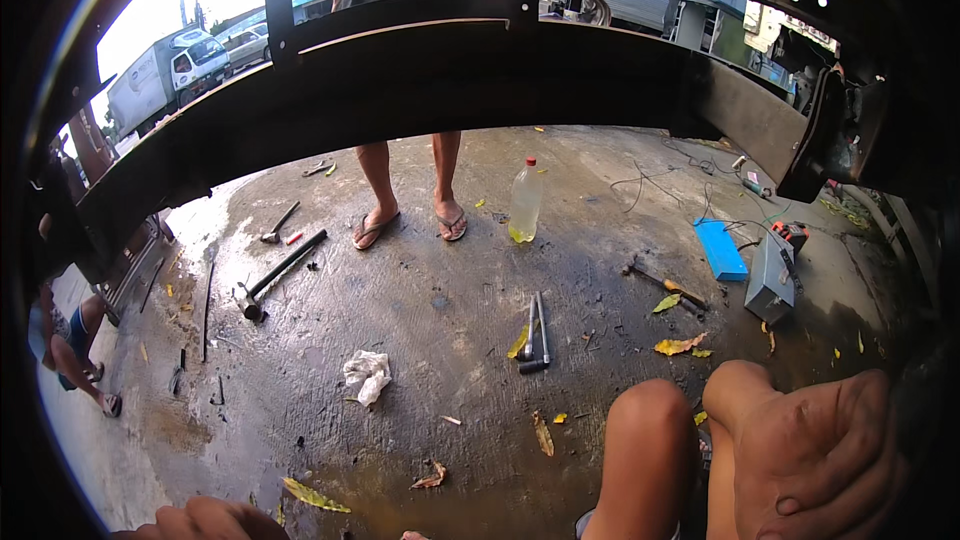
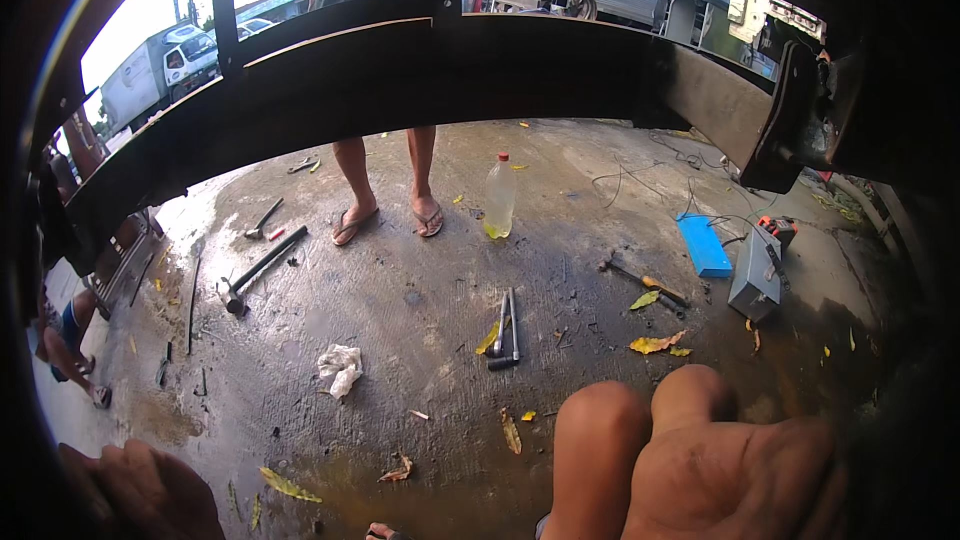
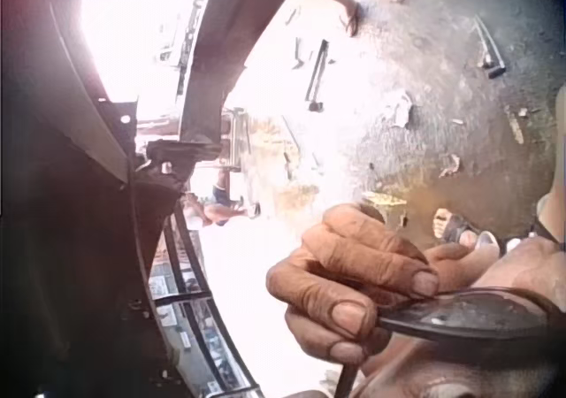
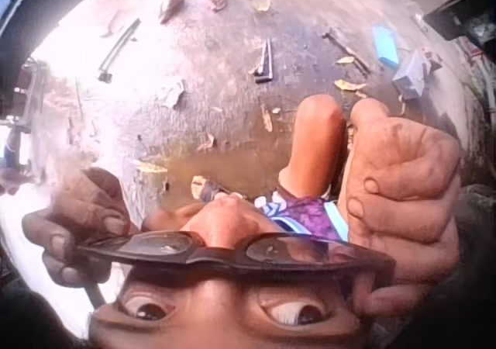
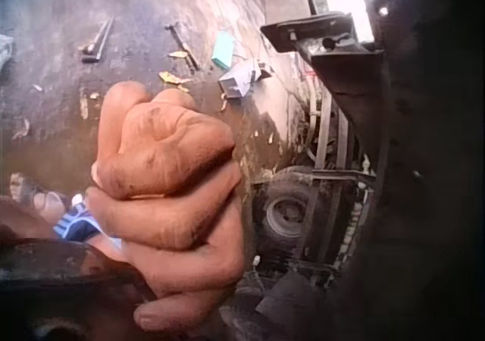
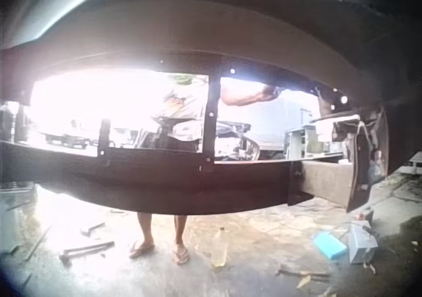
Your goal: The person welds a large metal frame using a handheld welding torch, creating bright sparks. They pause to remove and then reapply sunglasses before continuing the welding process.
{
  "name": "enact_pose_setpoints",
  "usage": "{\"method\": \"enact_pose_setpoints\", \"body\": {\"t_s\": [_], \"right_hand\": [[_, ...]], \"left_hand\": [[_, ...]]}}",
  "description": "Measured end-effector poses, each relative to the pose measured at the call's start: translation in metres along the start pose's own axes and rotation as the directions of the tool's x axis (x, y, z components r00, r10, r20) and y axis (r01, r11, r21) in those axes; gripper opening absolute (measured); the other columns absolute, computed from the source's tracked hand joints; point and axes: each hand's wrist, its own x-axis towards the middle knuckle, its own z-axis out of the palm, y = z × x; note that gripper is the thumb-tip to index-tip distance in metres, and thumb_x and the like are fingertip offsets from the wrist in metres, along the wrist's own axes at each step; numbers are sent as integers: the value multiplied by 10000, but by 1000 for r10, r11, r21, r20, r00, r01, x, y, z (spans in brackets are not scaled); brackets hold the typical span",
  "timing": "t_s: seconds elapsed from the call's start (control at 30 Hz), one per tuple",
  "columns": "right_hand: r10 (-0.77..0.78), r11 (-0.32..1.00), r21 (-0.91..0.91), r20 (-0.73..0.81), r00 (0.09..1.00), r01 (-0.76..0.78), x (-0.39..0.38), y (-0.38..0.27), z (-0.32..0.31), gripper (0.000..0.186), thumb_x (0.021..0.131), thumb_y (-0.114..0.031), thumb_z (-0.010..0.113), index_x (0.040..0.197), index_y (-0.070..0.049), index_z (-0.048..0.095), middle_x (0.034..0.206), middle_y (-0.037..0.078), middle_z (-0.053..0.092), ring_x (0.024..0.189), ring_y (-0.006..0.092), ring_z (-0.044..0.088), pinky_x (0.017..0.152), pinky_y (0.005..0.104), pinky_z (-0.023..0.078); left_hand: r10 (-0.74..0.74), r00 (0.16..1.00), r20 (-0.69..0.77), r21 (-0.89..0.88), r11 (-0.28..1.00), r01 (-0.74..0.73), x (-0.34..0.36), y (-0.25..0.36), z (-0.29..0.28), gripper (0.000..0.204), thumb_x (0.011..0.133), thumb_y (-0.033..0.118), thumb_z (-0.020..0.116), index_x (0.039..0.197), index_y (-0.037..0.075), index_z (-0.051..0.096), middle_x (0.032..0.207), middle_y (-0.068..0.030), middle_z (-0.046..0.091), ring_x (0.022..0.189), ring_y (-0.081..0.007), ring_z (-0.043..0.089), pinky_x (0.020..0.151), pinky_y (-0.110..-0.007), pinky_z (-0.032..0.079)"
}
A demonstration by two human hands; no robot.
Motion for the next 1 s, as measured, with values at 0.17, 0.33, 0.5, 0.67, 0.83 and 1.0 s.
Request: {"method": "enact_pose_setpoints", "body": {"t_s": [0.17,0.33,0.5,0.67,0.83,1.0], "right_hand": [[104,963,-248,-20,994,-106,-15,-13,26,137,1035,-361,593,1111,-263,651,766,-118,488,583,7,521,607,202,393],[328,919,-280,151,933,-278,-8,-21,15,156,1037,-294,590,1013,-157,658,782,-34,584,609,111,600,579,248,485],[542,835,-154,59,838,-529,-66,1,12,216,1015,-204,643,868,-52,683,754,21,652,600,167,652,572,292,537],[897,436,-113,135,421,-893,-136,40,22,295,1018,-245,702,895,23,679,702,49,656,610,118,644,557,277,507],[915,-226,-100,319,-247,-969,-184,73,13,376,1074,-384,600,970,-25,638,774,-10,613,653,76,613,578,266,500],[739,-373,-245,505,-446,-895,-239,84,3,392,1053,-439,619,1090,-50,596,891,31,625,761,116,660,613,287,540]], "left_hand": [[190,981,-44,238,956,-174,-24,-21,-15,354,1010,205,584,1356,132,604,1313,-93,535,751,-283,634,528,-316,496],[203,951,-233,198,967,-158,-28,-63,-14,209,1011,236,643,1177,121,590,1095,-67,529,710,-216,647,538,-323,531],[92,947,-307,377,926,32,-41,-104,-13,281,1027,293,660,953,44,554,909,-77,514,640,-226,657,515,-330,562],[-491,845,-211,47,859,510,-58,-164,-26,247,1069,179,557,1106,-56,620,962,-137,716,832,-228,723,746,-323,573],[-888,456,-48,-478,422,771,-98,-247,-25,253,1091,260,543,1091,17,617,1023,-118,723,815,-207,741,742,-317,595],[-982,93,165,-527,-8,850,-179,-296,-9,331,1086,339,555,1145,18,612,1104,-130,696,859,-233,740,763,-349,613]]}}
